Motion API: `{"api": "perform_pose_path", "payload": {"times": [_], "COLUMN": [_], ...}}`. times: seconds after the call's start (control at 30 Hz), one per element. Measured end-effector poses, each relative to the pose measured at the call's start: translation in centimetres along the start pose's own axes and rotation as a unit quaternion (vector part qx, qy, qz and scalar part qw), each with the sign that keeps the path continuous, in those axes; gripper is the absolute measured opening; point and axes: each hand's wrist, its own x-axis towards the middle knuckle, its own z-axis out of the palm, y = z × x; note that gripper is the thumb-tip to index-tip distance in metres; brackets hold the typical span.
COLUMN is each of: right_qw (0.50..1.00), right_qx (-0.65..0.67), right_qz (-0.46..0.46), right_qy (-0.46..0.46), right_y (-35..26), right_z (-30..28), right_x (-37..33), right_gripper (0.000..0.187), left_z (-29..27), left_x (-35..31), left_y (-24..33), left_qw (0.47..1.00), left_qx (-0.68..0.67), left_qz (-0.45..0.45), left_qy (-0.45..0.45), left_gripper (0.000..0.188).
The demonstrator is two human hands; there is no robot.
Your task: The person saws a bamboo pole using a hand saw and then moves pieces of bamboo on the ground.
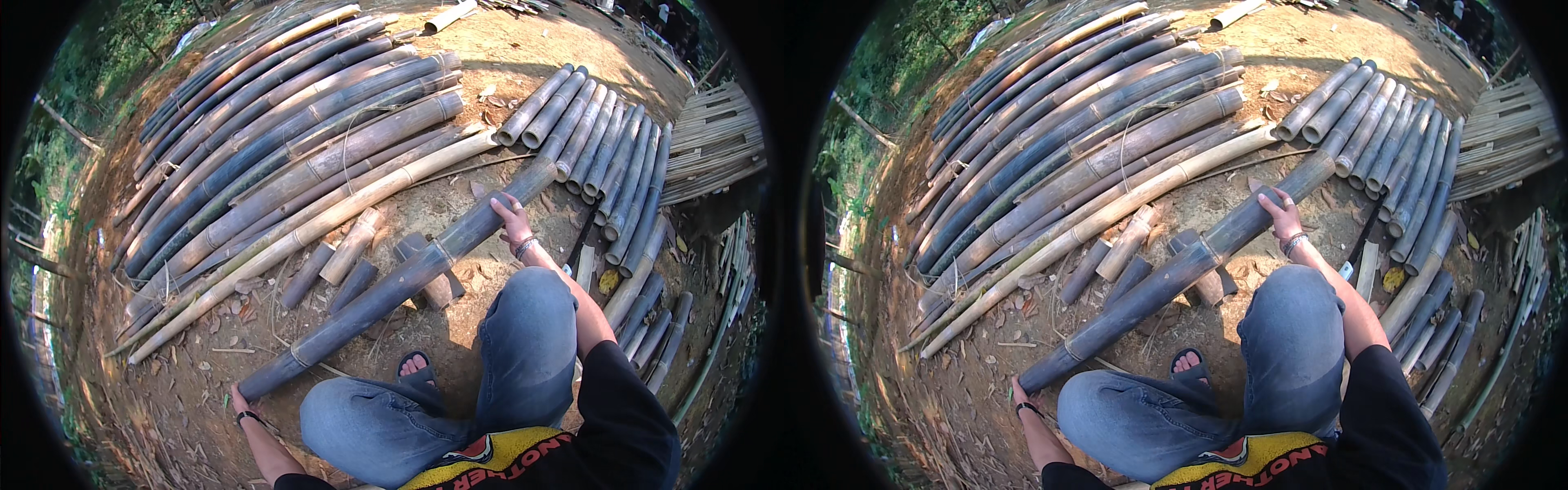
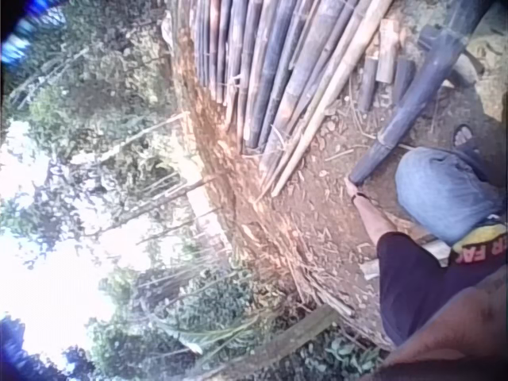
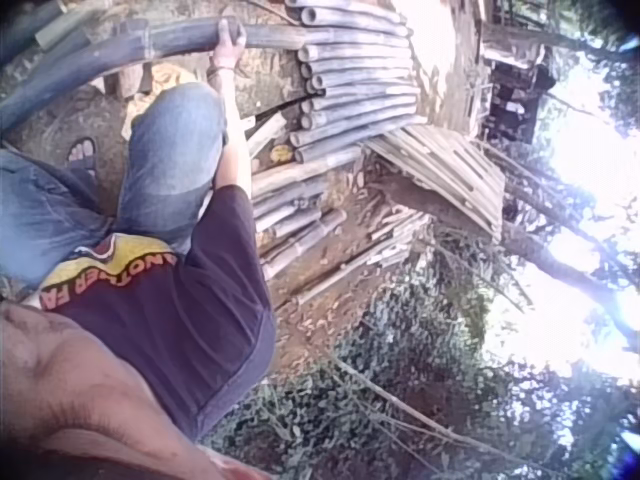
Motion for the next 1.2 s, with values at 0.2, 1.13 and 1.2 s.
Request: {"api": "perform_pose_path", "payload": {"times": [0.2, 1.13, 1.2], "right_qw": [1.000, 0.999, 0.999], "right_qx": [-0.001, 0.039, 0.035], "right_qz": [0.002, 0.011, 0.010], "right_qy": [0.007, -0.020, -0.008], "right_y": [0.2, 0.3, -0.1], "right_z": [-0.3, -0.1, 0.1], "right_x": [0.1, 0.1, -0.2], "right_gripper": [0.073, 0.067, 0.070], "left_z": [0.5, 0.1, 0.0], "left_x": [0.6, 1.0, 1.2], "left_y": [-0.2, -0.1, 0.0], "left_qw": [1.000, 1.000, 1.000], "left_qx": [0.002, 0.011, 0.010], "left_qz": [-0.009, -0.016, -0.018], "left_qy": [0.005, 0.011, 0.012], "left_gripper": [0.090, 0.092, 0.091]}}
